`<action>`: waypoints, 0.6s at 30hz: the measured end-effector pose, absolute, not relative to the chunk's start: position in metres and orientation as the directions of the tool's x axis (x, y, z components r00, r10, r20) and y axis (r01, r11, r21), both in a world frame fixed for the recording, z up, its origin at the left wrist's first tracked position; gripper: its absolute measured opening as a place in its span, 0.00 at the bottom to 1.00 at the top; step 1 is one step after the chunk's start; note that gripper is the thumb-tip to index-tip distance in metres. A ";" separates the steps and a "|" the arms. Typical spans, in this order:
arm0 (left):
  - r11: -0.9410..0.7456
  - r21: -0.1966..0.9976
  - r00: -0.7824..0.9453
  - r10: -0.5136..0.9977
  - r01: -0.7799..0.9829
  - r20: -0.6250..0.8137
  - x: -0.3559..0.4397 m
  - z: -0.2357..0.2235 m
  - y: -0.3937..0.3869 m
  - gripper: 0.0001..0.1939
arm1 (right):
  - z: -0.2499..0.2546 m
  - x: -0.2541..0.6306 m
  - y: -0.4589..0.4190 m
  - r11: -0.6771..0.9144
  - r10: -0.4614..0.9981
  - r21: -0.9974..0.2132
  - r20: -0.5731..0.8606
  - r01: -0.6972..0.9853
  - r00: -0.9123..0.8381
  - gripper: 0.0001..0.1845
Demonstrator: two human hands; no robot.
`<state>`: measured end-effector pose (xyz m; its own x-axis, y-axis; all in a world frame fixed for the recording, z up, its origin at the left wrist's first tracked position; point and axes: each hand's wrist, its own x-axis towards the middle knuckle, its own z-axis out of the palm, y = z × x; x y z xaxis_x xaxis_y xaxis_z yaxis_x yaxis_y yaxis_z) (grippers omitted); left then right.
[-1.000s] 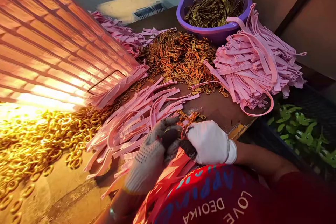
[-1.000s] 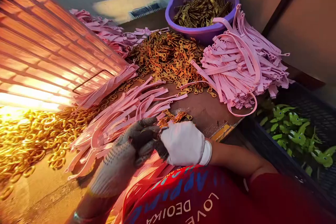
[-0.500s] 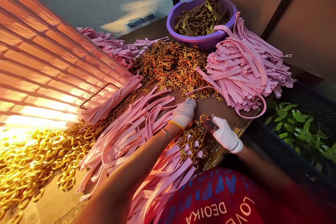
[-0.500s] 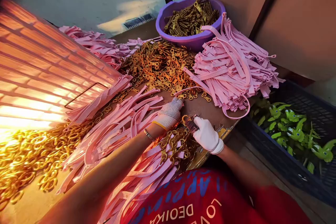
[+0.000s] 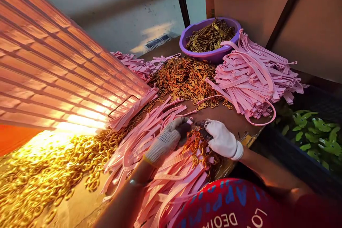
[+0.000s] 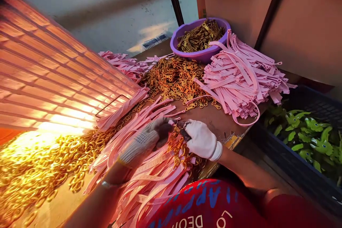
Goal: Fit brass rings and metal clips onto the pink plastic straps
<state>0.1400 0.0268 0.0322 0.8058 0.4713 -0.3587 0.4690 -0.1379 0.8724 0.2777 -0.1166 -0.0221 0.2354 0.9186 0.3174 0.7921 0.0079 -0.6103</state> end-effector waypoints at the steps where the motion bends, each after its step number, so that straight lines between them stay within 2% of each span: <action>1: -0.060 0.887 0.791 0.483 0.458 -0.376 0.128 0.038 0.020 0.14 | -0.015 0.272 -0.114 0.009 0.934 -0.581 0.296 0.814 0.201 0.15; 3: 0.046 0.902 0.755 0.530 0.429 -0.386 0.108 0.043 0.007 0.16 | -0.002 0.260 -0.110 -0.023 0.965 -0.490 0.217 0.871 0.147 0.12; 7: 0.057 0.890 0.680 0.623 0.452 -0.386 0.082 0.035 -0.012 0.18 | 0.012 0.236 -0.110 -0.034 0.992 -0.218 0.111 0.975 0.059 0.07; 9: -0.035 0.857 0.664 0.649 0.514 -0.371 0.072 0.028 -0.016 0.16 | 0.013 0.228 -0.112 0.048 0.992 -0.111 0.124 0.993 -0.034 0.09; 11: -0.219 0.816 0.687 0.675 0.535 -0.269 0.064 0.023 -0.020 0.16 | 0.012 0.223 -0.115 0.137 0.981 -0.023 0.143 0.990 -0.133 0.14; 14: -0.444 0.755 0.744 0.663 0.482 -0.085 0.056 0.018 -0.027 0.15 | 0.007 0.219 -0.117 0.192 0.965 0.054 0.171 0.980 -0.198 0.19; 18: -0.505 0.743 0.772 0.635 0.440 -0.025 0.050 0.011 -0.036 0.06 | 0.001 0.215 -0.120 0.183 0.964 0.026 0.189 0.983 -0.185 0.16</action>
